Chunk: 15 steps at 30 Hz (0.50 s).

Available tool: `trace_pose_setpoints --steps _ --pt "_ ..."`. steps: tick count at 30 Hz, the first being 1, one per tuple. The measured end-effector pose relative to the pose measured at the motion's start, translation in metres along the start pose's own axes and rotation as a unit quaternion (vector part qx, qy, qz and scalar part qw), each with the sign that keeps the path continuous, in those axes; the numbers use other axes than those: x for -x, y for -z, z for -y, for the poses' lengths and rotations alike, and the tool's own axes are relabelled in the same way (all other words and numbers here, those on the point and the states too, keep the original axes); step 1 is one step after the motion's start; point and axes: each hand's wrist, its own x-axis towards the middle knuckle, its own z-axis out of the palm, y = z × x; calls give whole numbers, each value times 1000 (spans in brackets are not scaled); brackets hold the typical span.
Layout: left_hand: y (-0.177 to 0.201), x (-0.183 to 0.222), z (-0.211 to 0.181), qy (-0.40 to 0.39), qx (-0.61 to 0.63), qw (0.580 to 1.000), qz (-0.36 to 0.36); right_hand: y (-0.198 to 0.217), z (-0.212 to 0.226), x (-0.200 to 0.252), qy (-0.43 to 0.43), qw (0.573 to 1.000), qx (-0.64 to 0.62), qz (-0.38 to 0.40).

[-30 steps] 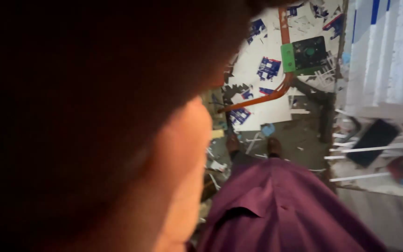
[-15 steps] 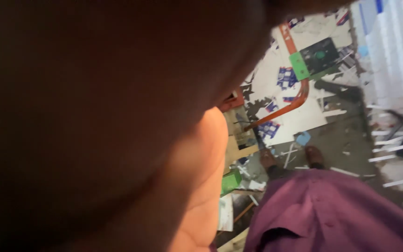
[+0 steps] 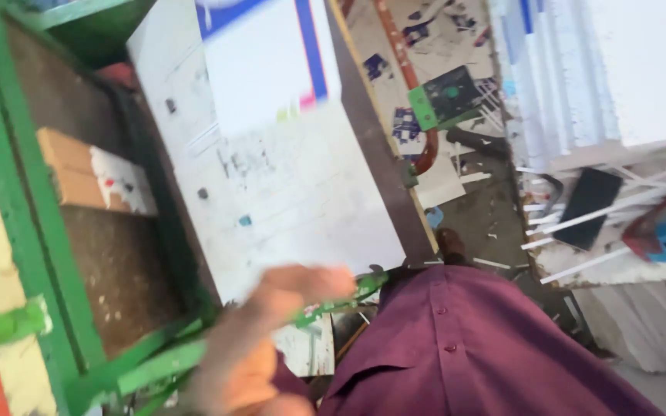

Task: Operating a manual paper finishing machine to process and stack printed sheets.

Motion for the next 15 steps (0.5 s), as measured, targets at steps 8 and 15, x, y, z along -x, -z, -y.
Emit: trace_pose_setpoints --steps 8,15 --pt "-17 69 178 221 134 962 84 55 81 30 -108 984 132 51" --pt "-29 62 243 307 119 942 70 20 52 19 -107 985 100 90"
